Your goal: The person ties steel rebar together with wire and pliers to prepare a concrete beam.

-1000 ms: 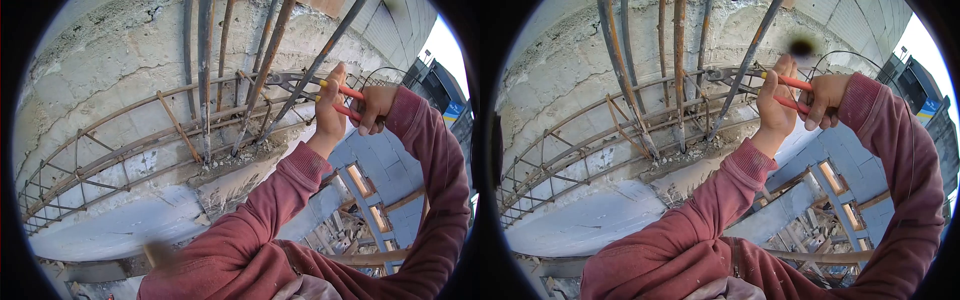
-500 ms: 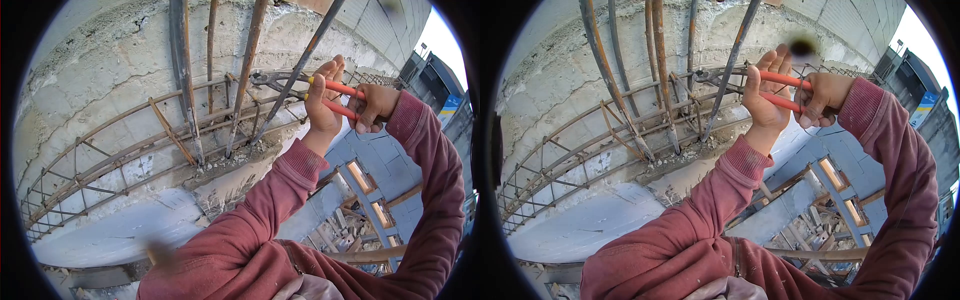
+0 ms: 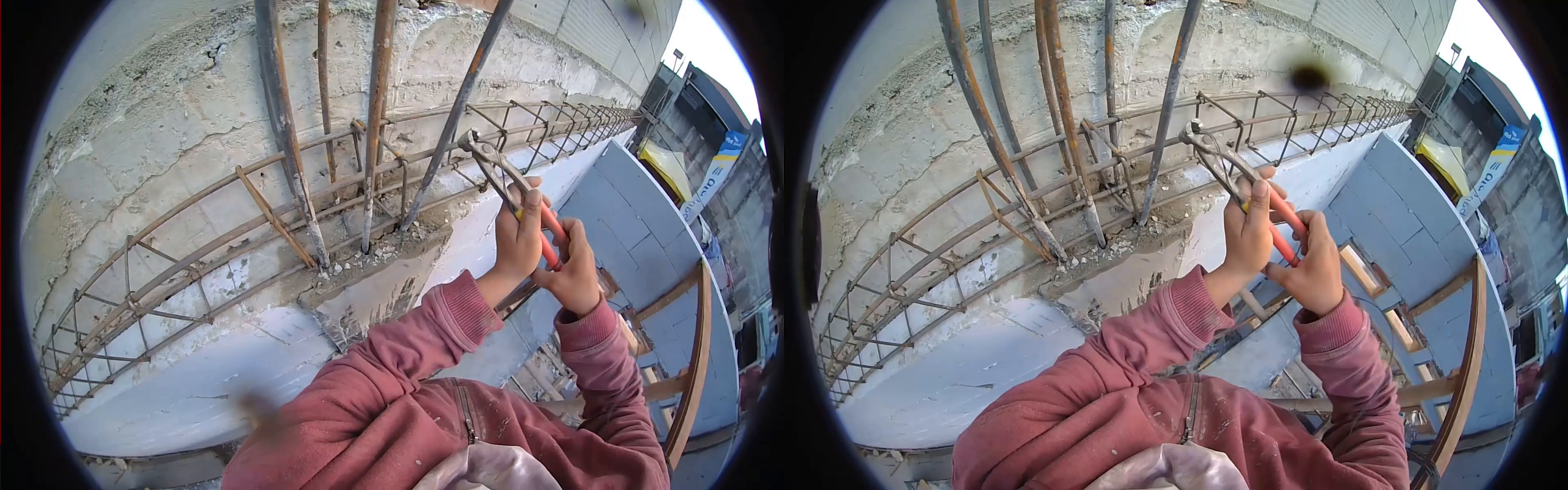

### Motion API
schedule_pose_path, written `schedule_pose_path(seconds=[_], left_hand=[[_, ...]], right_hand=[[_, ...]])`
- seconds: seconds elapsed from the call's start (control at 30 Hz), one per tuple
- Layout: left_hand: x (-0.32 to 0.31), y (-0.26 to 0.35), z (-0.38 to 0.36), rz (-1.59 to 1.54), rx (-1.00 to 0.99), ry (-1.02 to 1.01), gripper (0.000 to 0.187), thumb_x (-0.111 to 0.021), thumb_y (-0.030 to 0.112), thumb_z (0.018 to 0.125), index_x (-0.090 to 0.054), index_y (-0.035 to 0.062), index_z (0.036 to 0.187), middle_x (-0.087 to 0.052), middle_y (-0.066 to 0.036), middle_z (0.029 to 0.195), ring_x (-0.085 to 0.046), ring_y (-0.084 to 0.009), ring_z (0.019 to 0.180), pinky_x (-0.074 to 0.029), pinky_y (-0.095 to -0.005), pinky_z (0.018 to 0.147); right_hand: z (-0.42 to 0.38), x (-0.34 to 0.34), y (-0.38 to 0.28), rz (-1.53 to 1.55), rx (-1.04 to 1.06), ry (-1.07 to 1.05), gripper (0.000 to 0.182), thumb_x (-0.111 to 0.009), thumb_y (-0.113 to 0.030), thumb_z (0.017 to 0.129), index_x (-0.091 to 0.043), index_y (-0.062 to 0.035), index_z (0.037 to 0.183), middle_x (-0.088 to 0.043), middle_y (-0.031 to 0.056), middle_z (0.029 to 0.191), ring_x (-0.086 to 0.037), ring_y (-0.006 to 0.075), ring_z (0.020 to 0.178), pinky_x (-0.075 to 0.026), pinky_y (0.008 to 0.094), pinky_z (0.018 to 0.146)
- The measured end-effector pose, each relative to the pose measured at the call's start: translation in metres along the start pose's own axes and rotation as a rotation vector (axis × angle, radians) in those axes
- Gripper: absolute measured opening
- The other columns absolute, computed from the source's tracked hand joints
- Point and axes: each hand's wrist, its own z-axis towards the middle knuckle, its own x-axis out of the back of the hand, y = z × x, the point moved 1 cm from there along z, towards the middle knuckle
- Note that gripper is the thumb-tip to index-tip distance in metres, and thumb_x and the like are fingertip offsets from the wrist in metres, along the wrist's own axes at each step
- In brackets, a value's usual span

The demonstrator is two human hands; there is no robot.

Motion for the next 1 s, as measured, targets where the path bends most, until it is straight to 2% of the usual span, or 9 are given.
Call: schedule_pose_path(seconds=[0.13,0.3,0.4,0.53,0.7,0.77,0.83,0.93,1.0], left_hand=[[0.058,-0.032,-0.042,0.094,0.352,-0.072,0.035,-0.040,0.035,0.098,-0.052,0.0020,0.098,-0.056,-0.007,0.076,-0.059,-0.0153,0.068,-0.052,-0.0305,0.063],[0.071,-0.004,-0.032,-0.144,0.496,0.111,0.029,-0.037,0.034,0.098,-0.049,0.0074,0.095,-0.053,-0.005,0.080,-0.058,-0.0185,0.073,-0.053,-0.0400,0.069],[0.066,0.013,-0.024,-0.052,0.371,-0.014,0.029,-0.037,0.034,0.098,-0.048,0.0082,0.098,-0.053,-0.004,0.082,-0.058,-0.0188,0.076,-0.053,-0.0438,0.075],[0.057,0.015,-0.028,0.334,0.099,-0.172,0.030,-0.039,0.033,0.098,-0.049,0.0045,0.094,-0.053,-0.006,0.077,-0.059,-0.0181,0.066,-0.055,-0.0358,0.061],[0.036,0.024,-0.045,-0.358,0.541,-0.333,0.031,-0.042,0.041,0.096,-0.050,0.0121,0.103,-0.054,-0.003,0.082,-0.059,-0.0172,0.075,-0.055,-0.0394,0.066],[0.028,0.022,-0.048,-0.310,0.541,-0.407,0.032,-0.042,0.041,0.096,-0.050,0.0109,0.103,-0.054,-0.003,0.082,-0.060,-0.0180,0.074,-0.055,-0.0400,0.066],[0.028,0.030,-0.046,-0.091,0.517,-0.484,0.035,-0.042,0.041,0.096,-0.049,0.0077,0.104,-0.054,-0.006,0.081,-0.060,-0.0194,0.073,-0.055,-0.0404,0.066],[0.037,0.033,-0.068,0.168,0.532,-0.531,0.041,-0.040,0.040,0.097,-0.039,0.0042,0.117,-0.056,-0.011,0.080,-0.060,-0.0188,0.067,-0.055,-0.0366,0.062],[0.048,0.022,-0.094,0.145,0.575,-0.492,0.043,-0.037,0.041,0.097,-0.035,0.0044,0.120,-0.057,-0.012,0.083,-0.060,-0.0186,0.066,-0.055,-0.0348,0.060]], right_hand=[[-0.075,-0.068,0.046,0.740,-0.371,-0.047,0.076,-0.086,-0.015,0.051,-0.041,-0.0035,0.111,-0.042,-0.0017,0.082,-0.037,0.0067,0.062,-0.037,0.0201,0.055],[-0.146,-0.034,0.035,-0.398,-0.101,-0.141,0.080,-0.083,-0.033,0.060,-0.041,-0.0051,0.122,-0.055,0.0065,0.089,-0.048,0.0154,0.061,-0.040,0.0277,0.053],[-0.215,-0.036,0.092,0.172,-0.534,-0.455,0.043,-0.073,-0.036,0.074,-0.061,-0.0032,0.099,-0.058,0.0106,0.073,-0.047,0.0215,0.049,-0.036,0.0327,0.045],[-0.232,-0.017,0.100,1.764,-0.279,-0.053,0.038,-0.057,-0.037,0.088,-0.052,-0.0055,0.067,-0.040,-0.0012,0.050,-0.028,0.0090,0.041,-0.022,0.0267,0.038],[-0.232,-0.014,0.176,1.024,-0.965,0.221,0.038,-0.048,-0.038,0.094,-0.058,-0.0050,0.076,-0.030,-0.0064,0.051,-0.023,0.0057,0.041,-0.022,0.0234,0.039],[-0.245,-0.064,0.170,0.527,-0.899,-0.479,0.035,-0.059,-0.037,0.087,-0.072,-0.0051,0.084,-0.051,0.0001,0.056,-0.047,0.0129,0.053,-0.040,0.0271,0.053],[-0.243,-0.080,0.156,0.050,-0.448,-0.522,0.041,-0.064,-0.036,0.084,-0.065,-0.0022,0.108,-0.063,0.0087,0.098,-0.060,0.0179,0.089,-0.047,0.0317,0.079],[-0.202,-0.051,0.114,0.676,-0.463,0.106,0.055,-0.065,-0.033,0.083,-0.052,0.0006,0.125,-0.054,0.0108,0.121,-0.058,0.0200,0.099,-0.047,0.0358,0.082],[-0.174,-0.038,0.057,1.106,-0.383,-0.052,0.058,-0.067,-0.024,0.081,-0.046,0.0021,0.129,-0.050,0.0115,0.126,-0.058,0.0187,0.100,-0.047,0.0348,0.082]])
